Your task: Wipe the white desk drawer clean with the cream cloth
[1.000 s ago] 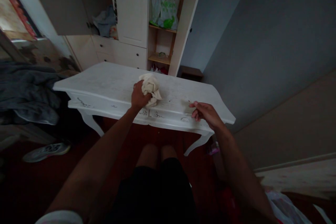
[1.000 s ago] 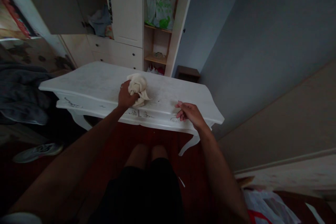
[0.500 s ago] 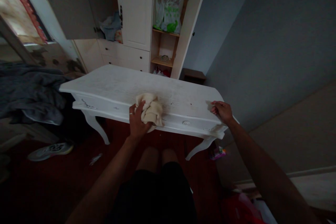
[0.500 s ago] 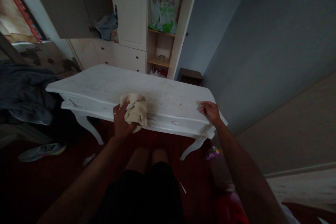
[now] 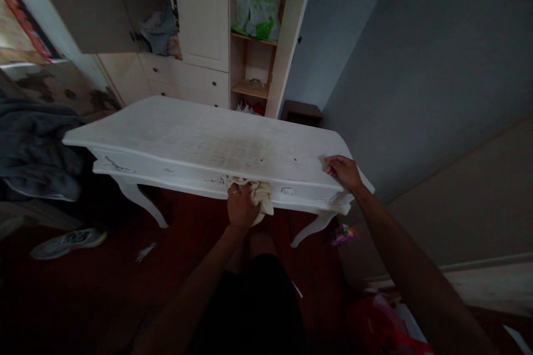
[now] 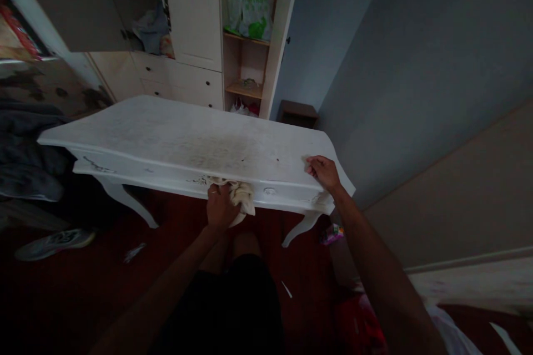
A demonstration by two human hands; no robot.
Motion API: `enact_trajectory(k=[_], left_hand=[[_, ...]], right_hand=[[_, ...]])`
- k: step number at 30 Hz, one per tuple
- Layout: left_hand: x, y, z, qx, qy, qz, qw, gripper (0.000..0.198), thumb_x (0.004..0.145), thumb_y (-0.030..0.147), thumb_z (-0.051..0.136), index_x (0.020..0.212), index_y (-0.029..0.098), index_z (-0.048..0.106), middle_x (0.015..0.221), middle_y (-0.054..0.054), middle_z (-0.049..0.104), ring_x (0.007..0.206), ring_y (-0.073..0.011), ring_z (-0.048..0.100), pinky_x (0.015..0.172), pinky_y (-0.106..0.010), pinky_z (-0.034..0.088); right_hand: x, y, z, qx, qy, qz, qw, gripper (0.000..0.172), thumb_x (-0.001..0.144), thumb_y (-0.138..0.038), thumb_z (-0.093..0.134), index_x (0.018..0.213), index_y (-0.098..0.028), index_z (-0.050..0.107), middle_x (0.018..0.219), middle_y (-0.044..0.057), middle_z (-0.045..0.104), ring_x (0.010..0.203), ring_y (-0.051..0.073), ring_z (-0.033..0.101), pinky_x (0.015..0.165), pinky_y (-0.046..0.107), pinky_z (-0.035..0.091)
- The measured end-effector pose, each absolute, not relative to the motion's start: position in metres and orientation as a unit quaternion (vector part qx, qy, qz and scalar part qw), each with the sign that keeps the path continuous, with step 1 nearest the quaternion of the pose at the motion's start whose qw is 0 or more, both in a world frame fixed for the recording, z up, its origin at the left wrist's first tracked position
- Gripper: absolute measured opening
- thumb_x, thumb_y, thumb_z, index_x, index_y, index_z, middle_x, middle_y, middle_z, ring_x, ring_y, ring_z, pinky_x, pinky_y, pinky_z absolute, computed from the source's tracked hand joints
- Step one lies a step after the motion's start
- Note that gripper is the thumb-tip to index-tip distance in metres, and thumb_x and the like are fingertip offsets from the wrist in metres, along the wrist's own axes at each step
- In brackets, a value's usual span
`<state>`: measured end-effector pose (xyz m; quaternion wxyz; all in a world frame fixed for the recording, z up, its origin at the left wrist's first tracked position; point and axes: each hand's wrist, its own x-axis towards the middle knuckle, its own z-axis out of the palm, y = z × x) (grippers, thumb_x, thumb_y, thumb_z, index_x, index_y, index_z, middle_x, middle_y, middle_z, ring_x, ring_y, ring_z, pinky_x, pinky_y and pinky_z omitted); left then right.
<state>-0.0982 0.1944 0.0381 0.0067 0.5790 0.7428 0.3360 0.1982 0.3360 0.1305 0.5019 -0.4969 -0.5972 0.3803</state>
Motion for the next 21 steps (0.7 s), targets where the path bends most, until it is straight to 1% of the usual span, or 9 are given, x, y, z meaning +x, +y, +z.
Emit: enact_trajectory(k=[5, 9, 11, 13, 17, 19, 21], left_hand=[[-0.052, 0.197, 0.037, 0.633, 0.703, 0.313, 0.082, 0.065, 0.067, 0.034, 0.074, 0.126, 0.019, 0.05, 0.123, -0.02, 0.05, 0.119, -0.0388, 0.051, 0.098, -0.049, 0.048], [-0.019, 0.198, 0.038, 0.602, 0.713, 0.333, 0.137, 0.069, 0.066, 0.033, 0.075, 0.127, 0.02, 0.045, 0.122, -0.021, 0.052, 0.118, -0.0395, 0.052, 0.091, -0.05, 0.051], [-0.013, 0.196, 0.04, 0.581, 0.72, 0.345, 0.16, 0.069, 0.068, 0.033, 0.074, 0.127, 0.022, 0.042, 0.125, -0.02, 0.051, 0.118, -0.0387, 0.054, 0.09, -0.05, 0.052], [-0.012, 0.192, 0.042, 0.568, 0.717, 0.354, 0.194, 0.067, 0.07, 0.033, 0.072, 0.128, 0.022, 0.041, 0.128, -0.02, 0.05, 0.119, -0.0373, 0.055, 0.091, -0.049, 0.052], [-0.01, 0.182, 0.036, 0.535, 0.709, 0.382, 0.255, 0.066, 0.071, 0.028, 0.071, 0.129, 0.021, 0.04, 0.135, -0.021, 0.049, 0.127, -0.0347, 0.052, 0.101, -0.047, 0.047], [-0.004, 0.177, 0.029, 0.51, 0.707, 0.385, 0.305, 0.065, 0.071, 0.026, 0.071, 0.128, 0.02, 0.041, 0.132, -0.02, 0.053, 0.125, -0.0332, 0.054, 0.102, -0.046, 0.045], [0.007, 0.174, 0.021, 0.481, 0.696, 0.378, 0.377, 0.058, 0.071, 0.026, 0.07, 0.123, 0.018, 0.045, 0.123, -0.018, 0.059, 0.118, -0.0314, 0.059, 0.1, -0.044, 0.047]], right_hand=[[0.198, 0.337, 0.129, -0.497, -0.628, 0.358, 0.48, 0.029, 0.07, -0.043, 0.075, 0.077, -0.015, 0.072, 0.052, 0.001, 0.065, 0.046, 0.01, 0.052, 0.047, 0.023, 0.04], [0.199, 0.336, 0.129, -0.492, -0.629, 0.357, 0.485, 0.029, 0.072, -0.044, 0.074, 0.077, -0.015, 0.072, 0.053, 0.001, 0.065, 0.047, 0.01, 0.052, 0.048, 0.023, 0.04], [0.2, 0.335, 0.13, -0.493, -0.622, 0.365, 0.487, 0.028, 0.072, -0.043, 0.074, 0.079, -0.016, 0.072, 0.053, 0.001, 0.065, 0.047, 0.01, 0.052, 0.047, 0.023, 0.04], [0.2, 0.335, 0.13, -0.496, -0.618, 0.368, 0.487, 0.028, 0.072, -0.042, 0.075, 0.078, -0.016, 0.072, 0.052, 0.001, 0.065, 0.047, 0.01, 0.052, 0.047, 0.023, 0.039], [0.2, 0.335, 0.13, -0.492, -0.617, 0.369, 0.492, 0.03, 0.071, -0.044, 0.076, 0.078, -0.016, 0.072, 0.052, 0.001, 0.065, 0.047, 0.01, 0.053, 0.048, 0.024, 0.04], [0.201, 0.336, 0.131, -0.487, -0.612, 0.375, 0.496, 0.031, 0.07, -0.046, 0.077, 0.078, -0.016, 0.072, 0.052, 0.001, 0.065, 0.046, 0.01, 0.053, 0.046, 0.023, 0.04], [0.202, 0.336, 0.131, -0.486, -0.603, 0.385, 0.502, 0.032, 0.069, -0.047, 0.077, 0.078, -0.016, 0.072, 0.051, 0.0, 0.064, 0.045, 0.01, 0.052, 0.044, 0.022, 0.038]])
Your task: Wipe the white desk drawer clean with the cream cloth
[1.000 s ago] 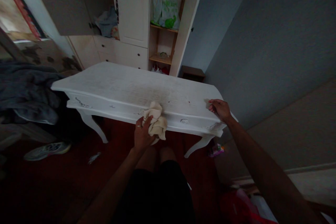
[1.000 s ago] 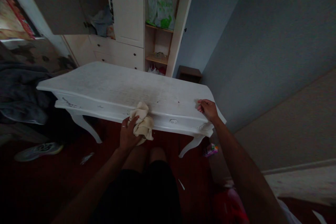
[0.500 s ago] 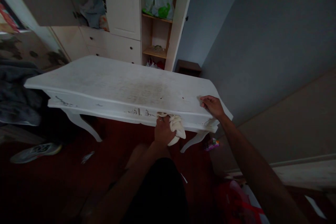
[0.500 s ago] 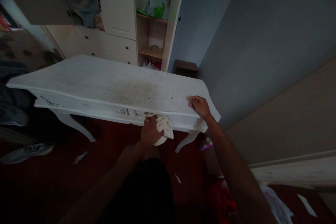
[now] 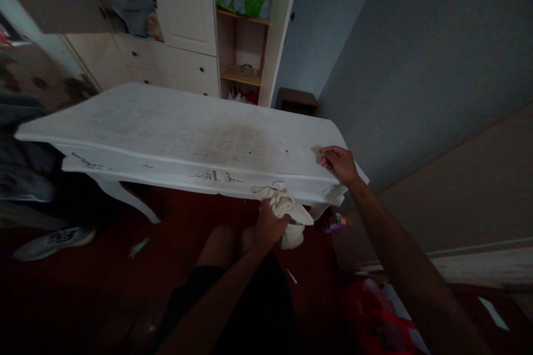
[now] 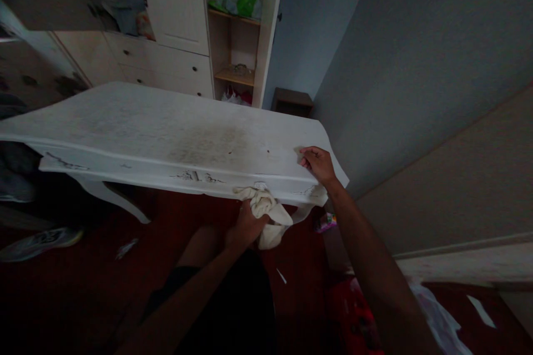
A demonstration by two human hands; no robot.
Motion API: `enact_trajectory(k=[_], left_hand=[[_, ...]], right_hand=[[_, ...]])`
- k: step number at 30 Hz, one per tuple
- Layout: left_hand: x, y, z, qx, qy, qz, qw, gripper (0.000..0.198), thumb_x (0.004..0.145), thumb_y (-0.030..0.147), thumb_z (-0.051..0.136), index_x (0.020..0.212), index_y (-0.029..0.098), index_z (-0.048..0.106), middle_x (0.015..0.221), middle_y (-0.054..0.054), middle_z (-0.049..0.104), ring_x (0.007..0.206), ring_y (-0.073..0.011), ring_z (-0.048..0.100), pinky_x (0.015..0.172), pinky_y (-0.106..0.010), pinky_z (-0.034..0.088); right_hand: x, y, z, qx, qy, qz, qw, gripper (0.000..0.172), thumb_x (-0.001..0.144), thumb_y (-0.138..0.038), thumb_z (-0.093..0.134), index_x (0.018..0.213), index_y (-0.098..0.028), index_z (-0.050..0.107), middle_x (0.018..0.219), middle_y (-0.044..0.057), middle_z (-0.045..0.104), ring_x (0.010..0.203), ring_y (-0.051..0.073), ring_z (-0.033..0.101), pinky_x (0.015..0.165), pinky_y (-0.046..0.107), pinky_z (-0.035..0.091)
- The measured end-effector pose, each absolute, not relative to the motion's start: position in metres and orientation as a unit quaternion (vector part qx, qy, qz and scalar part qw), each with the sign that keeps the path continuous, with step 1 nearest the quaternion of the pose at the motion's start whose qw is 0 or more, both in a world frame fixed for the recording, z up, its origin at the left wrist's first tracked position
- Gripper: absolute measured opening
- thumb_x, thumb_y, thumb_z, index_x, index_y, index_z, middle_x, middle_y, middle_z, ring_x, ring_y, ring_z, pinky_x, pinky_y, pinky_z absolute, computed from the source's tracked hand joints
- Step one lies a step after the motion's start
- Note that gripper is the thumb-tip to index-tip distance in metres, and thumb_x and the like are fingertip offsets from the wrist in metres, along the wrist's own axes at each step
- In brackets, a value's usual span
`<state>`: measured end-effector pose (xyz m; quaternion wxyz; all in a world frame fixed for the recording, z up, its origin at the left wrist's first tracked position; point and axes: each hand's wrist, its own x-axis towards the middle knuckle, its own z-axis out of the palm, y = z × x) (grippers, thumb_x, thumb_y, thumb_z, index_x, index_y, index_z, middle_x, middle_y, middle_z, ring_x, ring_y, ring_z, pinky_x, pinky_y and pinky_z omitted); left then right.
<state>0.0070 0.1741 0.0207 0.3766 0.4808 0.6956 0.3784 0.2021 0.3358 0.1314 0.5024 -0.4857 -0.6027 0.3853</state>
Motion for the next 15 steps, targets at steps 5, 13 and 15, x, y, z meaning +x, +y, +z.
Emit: enact_trajectory(k=[5, 13, 15], left_hand=[[0.052, 0.187, 0.024, 0.472, 0.607, 0.426, 0.477, 0.047, 0.069, 0.022, 0.072, 0.112, 0.02, 0.052, 0.111, -0.008, 0.067, 0.104, -0.0237, 0.064, 0.091, -0.035, 0.05], [0.112, 0.213, 0.063, 0.645, 0.6, 0.373, 0.293, 0.058, 0.073, 0.038, 0.074, 0.122, 0.018, 0.052, 0.117, -0.011, 0.064, 0.108, -0.0282, 0.061, 0.092, -0.039, 0.051], [0.116, 0.212, 0.065, 0.707, 0.582, 0.332, 0.227, 0.057, 0.076, 0.04, 0.073, 0.124, 0.021, 0.051, 0.122, -0.011, 0.061, 0.112, -0.0279, 0.058, 0.092, -0.038, 0.051]], right_hand=[[0.201, 0.335, 0.134, -0.492, -0.587, 0.387, 0.514, 0.03, 0.069, -0.046, 0.076, 0.075, -0.017, 0.07, 0.048, -0.001, 0.062, 0.042, 0.008, 0.049, 0.042, 0.02, 0.036], [0.197, 0.333, 0.137, -0.5, -0.573, 0.378, 0.528, 0.025, 0.07, -0.042, 0.072, 0.073, -0.017, 0.069, 0.046, -0.002, 0.06, 0.039, 0.008, 0.047, 0.039, 0.02, 0.034], [0.198, 0.334, 0.137, -0.5, -0.573, 0.379, 0.527, 0.025, 0.071, -0.041, 0.072, 0.073, -0.017, 0.069, 0.046, -0.002, 0.06, 0.039, 0.008, 0.046, 0.038, 0.02, 0.034]])
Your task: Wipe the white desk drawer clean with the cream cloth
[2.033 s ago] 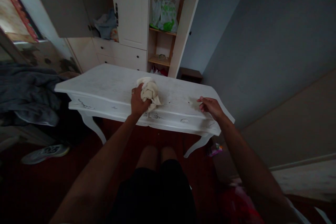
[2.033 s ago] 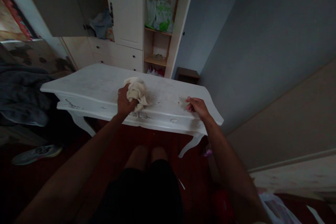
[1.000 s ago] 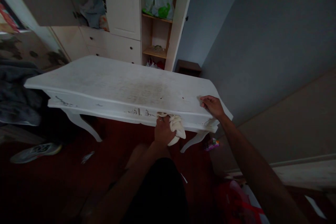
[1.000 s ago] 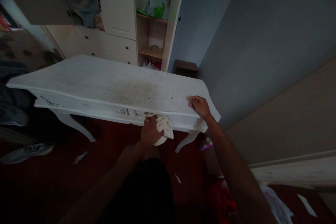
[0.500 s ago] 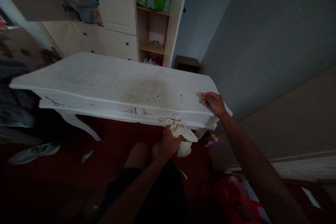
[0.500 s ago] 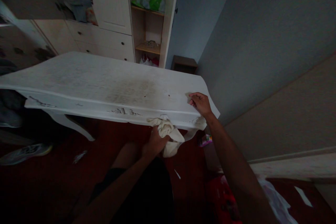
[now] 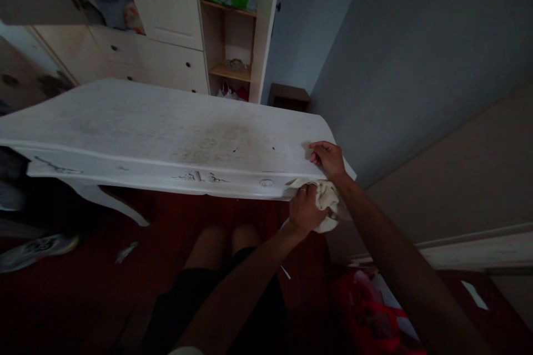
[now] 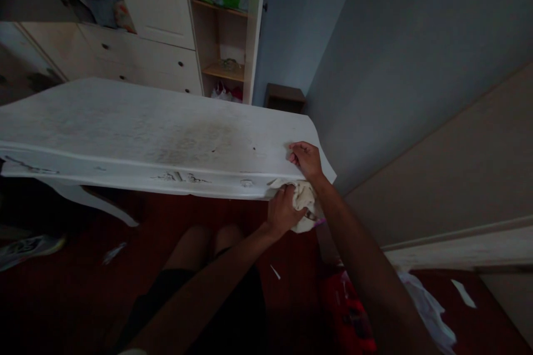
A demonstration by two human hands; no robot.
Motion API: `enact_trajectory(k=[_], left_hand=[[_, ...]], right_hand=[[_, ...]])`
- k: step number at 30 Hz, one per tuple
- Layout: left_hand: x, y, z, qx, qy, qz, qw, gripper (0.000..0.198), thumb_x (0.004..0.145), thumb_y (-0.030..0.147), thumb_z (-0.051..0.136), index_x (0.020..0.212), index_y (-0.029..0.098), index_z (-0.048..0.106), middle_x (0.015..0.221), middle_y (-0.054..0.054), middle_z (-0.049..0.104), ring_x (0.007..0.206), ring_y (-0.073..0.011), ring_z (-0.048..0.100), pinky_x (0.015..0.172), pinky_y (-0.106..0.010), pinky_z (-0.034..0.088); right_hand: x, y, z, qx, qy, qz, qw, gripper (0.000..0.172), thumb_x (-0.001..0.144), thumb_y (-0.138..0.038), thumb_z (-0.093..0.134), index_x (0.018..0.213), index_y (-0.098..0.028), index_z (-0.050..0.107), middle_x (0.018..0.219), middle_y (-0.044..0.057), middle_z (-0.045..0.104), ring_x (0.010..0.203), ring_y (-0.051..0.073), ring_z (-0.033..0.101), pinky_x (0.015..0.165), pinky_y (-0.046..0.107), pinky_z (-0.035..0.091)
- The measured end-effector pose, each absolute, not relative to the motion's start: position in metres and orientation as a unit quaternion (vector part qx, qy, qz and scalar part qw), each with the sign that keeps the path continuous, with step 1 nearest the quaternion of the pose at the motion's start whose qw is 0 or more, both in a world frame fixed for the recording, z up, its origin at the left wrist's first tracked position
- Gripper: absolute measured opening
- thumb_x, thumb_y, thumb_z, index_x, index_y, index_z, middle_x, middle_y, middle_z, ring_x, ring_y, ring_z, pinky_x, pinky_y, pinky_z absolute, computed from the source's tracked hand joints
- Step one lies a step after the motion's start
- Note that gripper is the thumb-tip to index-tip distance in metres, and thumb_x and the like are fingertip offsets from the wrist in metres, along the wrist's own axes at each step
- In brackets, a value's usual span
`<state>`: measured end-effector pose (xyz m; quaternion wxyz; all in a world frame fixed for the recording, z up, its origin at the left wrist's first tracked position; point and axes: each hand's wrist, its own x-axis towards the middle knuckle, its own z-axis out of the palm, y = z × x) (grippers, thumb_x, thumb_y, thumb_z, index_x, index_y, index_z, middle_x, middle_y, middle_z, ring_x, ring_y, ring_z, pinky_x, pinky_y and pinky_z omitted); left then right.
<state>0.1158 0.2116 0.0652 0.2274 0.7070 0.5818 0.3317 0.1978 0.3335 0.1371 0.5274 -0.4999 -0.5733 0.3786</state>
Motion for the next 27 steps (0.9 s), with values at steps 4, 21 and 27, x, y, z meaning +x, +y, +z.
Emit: enact_trajectory(k=[4, 21, 27], left_hand=[[0.118, 0.213, 0.067, 0.787, 0.546, 0.258, 0.125, 0.047, 0.082, 0.039, 0.067, 0.125, 0.026, 0.053, 0.123, -0.009, 0.057, 0.113, -0.0277, 0.055, 0.086, -0.036, 0.053], [0.118, 0.21, 0.059, 0.81, 0.567, 0.126, 0.083, 0.072, 0.081, 0.026, 0.066, 0.146, 0.033, 0.036, 0.125, -0.014, 0.057, 0.108, -0.032, 0.057, 0.078, -0.039, 0.05], [0.105, 0.207, 0.059, 0.813, 0.562, 0.081, 0.127, 0.058, 0.087, 0.018, 0.055, 0.142, 0.033, 0.046, 0.129, -0.016, 0.057, 0.11, -0.0343, 0.057, 0.08, -0.045, 0.049]], right_hand=[[0.2, 0.335, 0.137, -0.496, -0.575, 0.386, 0.524, 0.024, 0.073, -0.04, 0.073, 0.074, -0.016, 0.07, 0.046, -0.002, 0.06, 0.039, 0.008, 0.047, 0.038, 0.019, 0.034], [0.202, 0.335, 0.132, -0.47, -0.556, 0.39, 0.563, 0.018, 0.074, -0.035, 0.071, 0.072, -0.018, 0.069, 0.045, -0.003, 0.059, 0.037, 0.007, 0.045, 0.037, 0.019, 0.031], [0.203, 0.335, 0.132, -0.471, -0.561, 0.377, 0.567, 0.015, 0.073, -0.032, 0.069, 0.072, -0.018, 0.07, 0.045, -0.004, 0.059, 0.037, 0.007, 0.045, 0.037, 0.019, 0.033]])
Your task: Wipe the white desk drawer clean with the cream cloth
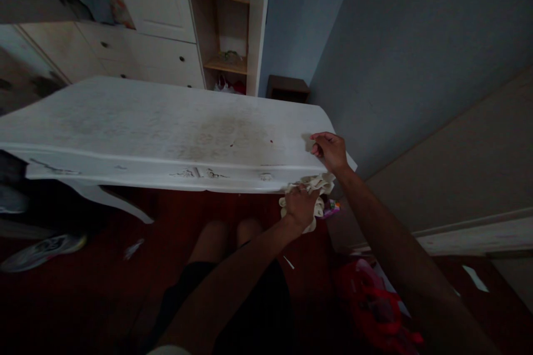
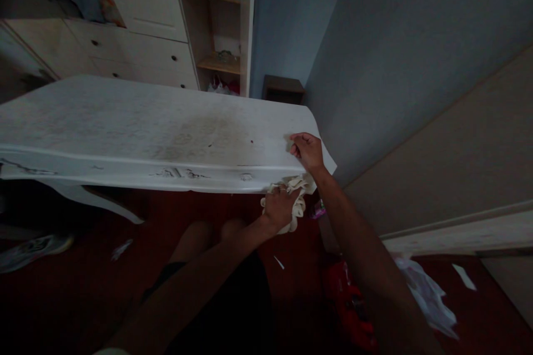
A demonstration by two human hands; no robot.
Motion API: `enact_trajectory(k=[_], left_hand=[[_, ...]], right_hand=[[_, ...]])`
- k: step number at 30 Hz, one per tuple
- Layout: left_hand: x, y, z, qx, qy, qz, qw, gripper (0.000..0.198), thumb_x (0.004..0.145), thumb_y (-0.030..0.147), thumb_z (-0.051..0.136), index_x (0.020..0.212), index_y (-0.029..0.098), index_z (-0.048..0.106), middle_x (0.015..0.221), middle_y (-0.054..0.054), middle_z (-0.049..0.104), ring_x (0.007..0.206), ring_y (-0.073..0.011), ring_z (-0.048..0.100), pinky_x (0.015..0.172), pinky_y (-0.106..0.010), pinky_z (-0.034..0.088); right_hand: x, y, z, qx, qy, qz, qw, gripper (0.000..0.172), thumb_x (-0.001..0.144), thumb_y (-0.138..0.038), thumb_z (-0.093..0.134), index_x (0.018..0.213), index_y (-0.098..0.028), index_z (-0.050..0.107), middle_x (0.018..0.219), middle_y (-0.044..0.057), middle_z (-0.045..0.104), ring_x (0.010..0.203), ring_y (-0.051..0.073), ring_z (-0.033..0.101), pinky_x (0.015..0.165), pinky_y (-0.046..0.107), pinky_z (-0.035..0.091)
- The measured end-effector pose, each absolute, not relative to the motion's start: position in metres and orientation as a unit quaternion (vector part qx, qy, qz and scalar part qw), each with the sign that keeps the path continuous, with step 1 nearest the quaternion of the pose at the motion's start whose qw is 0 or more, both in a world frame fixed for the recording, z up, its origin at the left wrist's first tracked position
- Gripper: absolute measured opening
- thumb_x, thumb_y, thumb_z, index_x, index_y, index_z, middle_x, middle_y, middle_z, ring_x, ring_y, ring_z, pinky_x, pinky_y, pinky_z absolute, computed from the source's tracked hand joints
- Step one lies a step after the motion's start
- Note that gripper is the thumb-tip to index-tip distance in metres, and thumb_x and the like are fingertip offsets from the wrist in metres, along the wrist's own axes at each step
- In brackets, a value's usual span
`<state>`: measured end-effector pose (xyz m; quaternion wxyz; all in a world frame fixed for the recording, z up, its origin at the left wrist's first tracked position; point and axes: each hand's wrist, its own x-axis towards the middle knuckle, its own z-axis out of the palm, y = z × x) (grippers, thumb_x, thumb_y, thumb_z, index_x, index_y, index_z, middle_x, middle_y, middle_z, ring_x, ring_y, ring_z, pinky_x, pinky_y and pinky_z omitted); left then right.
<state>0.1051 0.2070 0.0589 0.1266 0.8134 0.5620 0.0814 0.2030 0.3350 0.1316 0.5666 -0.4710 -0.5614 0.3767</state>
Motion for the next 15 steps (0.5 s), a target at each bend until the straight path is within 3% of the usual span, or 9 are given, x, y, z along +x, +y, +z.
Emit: enact_trajectory(k=[6, 10, 15], left_hand=[[0.081, 0.202, 0.05, 0.807, 0.569, 0.09, 0.125, 0.053, 0.079, 0.021, 0.067, 0.13, 0.024, 0.056, 0.115, -0.015, 0.063, 0.102, -0.0329, 0.061, 0.078, -0.042, 0.052], [0.054, 0.198, 0.052, 0.795, 0.582, 0.129, 0.114, 0.065, 0.081, 0.031, 0.068, 0.141, 0.028, 0.044, 0.125, -0.014, 0.058, 0.109, -0.0315, 0.06, 0.081, -0.04, 0.054], [0.026, 0.193, 0.069, 0.763, 0.622, 0.156, 0.082, 0.074, 0.083, 0.015, 0.06, 0.148, 0.034, 0.031, 0.142, -0.012, 0.047, 0.113, -0.0274, 0.059, 0.083, -0.035, 0.055]], right_hand=[[0.203, 0.334, 0.132, -0.474, -0.558, 0.382, 0.564, 0.017, 0.072, -0.034, 0.069, 0.073, -0.018, 0.07, 0.045, -0.003, 0.059, 0.037, 0.007, 0.045, 0.037, 0.019, 0.032], [0.203, 0.333, 0.132, -0.471, -0.56, 0.377, 0.568, 0.021, 0.073, -0.038, 0.072, 0.074, -0.018, 0.069, 0.046, -0.003, 0.059, 0.037, 0.007, 0.045, 0.038, 0.02, 0.032], [0.204, 0.334, 0.131, -0.472, -0.552, 0.383, 0.571, 0.023, 0.073, -0.04, 0.073, 0.074, -0.017, 0.069, 0.047, -0.003, 0.059, 0.037, 0.007, 0.045, 0.038, 0.02, 0.033]])
